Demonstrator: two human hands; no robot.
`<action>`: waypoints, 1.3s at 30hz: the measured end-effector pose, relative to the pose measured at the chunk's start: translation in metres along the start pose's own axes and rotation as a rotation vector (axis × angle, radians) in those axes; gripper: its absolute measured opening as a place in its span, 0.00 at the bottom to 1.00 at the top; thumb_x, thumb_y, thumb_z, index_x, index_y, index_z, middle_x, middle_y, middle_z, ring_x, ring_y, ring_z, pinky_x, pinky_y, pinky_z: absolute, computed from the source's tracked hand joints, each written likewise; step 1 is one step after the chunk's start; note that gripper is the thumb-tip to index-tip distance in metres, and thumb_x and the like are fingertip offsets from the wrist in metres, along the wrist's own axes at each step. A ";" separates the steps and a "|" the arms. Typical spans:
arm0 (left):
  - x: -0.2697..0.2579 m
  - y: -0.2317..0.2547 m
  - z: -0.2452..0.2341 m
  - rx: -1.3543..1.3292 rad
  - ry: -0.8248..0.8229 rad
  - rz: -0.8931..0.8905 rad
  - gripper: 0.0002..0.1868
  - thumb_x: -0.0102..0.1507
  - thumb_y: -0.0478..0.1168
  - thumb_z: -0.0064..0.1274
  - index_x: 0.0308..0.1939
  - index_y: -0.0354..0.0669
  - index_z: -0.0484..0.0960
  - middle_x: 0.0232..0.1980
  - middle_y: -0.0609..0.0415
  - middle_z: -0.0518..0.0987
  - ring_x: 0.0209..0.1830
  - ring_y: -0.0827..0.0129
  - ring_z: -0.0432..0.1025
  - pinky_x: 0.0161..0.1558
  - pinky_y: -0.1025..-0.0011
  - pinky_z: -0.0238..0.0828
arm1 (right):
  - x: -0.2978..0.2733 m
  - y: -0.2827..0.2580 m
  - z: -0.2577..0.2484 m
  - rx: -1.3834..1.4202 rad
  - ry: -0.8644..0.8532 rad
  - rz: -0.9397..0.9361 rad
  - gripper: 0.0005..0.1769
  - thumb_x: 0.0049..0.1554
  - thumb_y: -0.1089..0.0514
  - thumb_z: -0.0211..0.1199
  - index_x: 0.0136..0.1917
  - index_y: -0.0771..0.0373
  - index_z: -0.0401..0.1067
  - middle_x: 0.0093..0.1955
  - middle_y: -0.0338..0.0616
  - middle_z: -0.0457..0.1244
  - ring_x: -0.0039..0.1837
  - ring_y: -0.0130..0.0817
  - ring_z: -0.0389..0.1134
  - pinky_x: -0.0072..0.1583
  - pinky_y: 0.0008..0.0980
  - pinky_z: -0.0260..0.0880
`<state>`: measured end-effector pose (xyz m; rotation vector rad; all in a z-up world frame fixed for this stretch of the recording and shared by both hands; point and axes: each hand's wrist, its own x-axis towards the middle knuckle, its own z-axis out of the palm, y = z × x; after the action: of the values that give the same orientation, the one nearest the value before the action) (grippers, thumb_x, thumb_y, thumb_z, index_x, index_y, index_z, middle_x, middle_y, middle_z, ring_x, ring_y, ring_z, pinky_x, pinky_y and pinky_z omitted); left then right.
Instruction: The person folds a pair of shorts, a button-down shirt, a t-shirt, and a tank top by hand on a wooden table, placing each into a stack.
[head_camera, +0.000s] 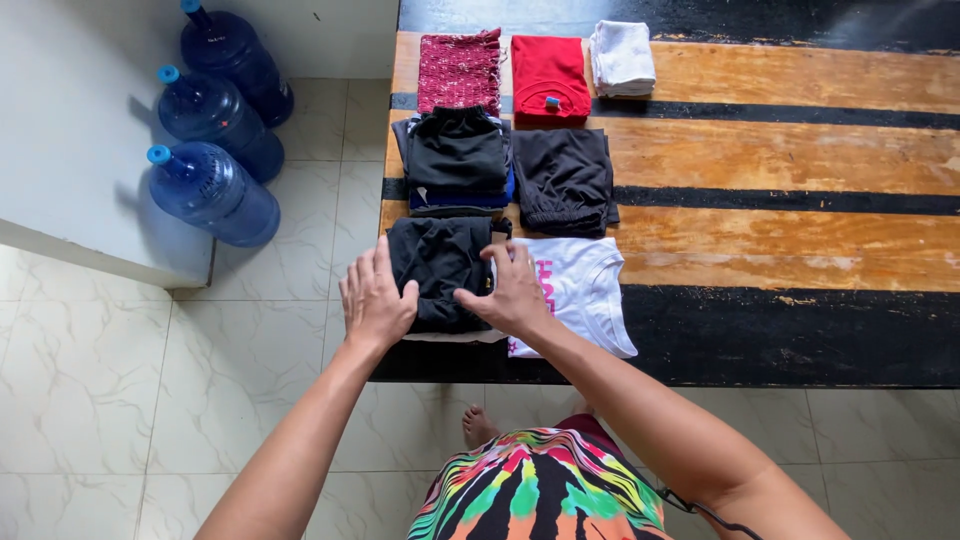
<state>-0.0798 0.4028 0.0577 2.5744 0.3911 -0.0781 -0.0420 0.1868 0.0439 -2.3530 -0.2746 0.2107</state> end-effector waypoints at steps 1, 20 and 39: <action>0.006 -0.004 0.007 0.000 0.001 0.002 0.46 0.58 0.51 0.53 0.78 0.41 0.57 0.71 0.41 0.67 0.73 0.49 0.59 0.72 0.52 0.52 | 0.002 -0.008 0.001 0.000 0.002 -0.001 0.43 0.44 0.41 0.79 0.68 0.56 0.68 0.62 0.51 0.58 0.60 0.43 0.62 0.61 0.40 0.68; 0.021 -0.025 0.079 0.270 0.050 0.497 0.37 0.66 0.51 0.43 0.79 0.53 0.55 0.84 0.47 0.46 0.83 0.48 0.36 0.75 0.41 0.25 | 0.009 0.024 0.057 -0.459 0.038 -0.430 0.48 0.58 0.39 0.51 0.81 0.71 0.49 0.86 0.61 0.36 0.86 0.56 0.30 0.79 0.56 0.27; 0.058 0.015 0.035 0.197 0.206 0.462 0.40 0.66 0.53 0.46 0.80 0.47 0.55 0.84 0.40 0.46 0.84 0.47 0.38 0.76 0.41 0.26 | 0.033 0.050 -0.019 -0.500 0.211 -0.451 0.49 0.61 0.33 0.56 0.83 0.64 0.49 0.86 0.61 0.35 0.87 0.58 0.29 0.80 0.60 0.27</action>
<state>-0.0195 0.3878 0.0274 2.8077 -0.1537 0.3314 0.0014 0.1476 0.0204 -2.6876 -0.8174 -0.3614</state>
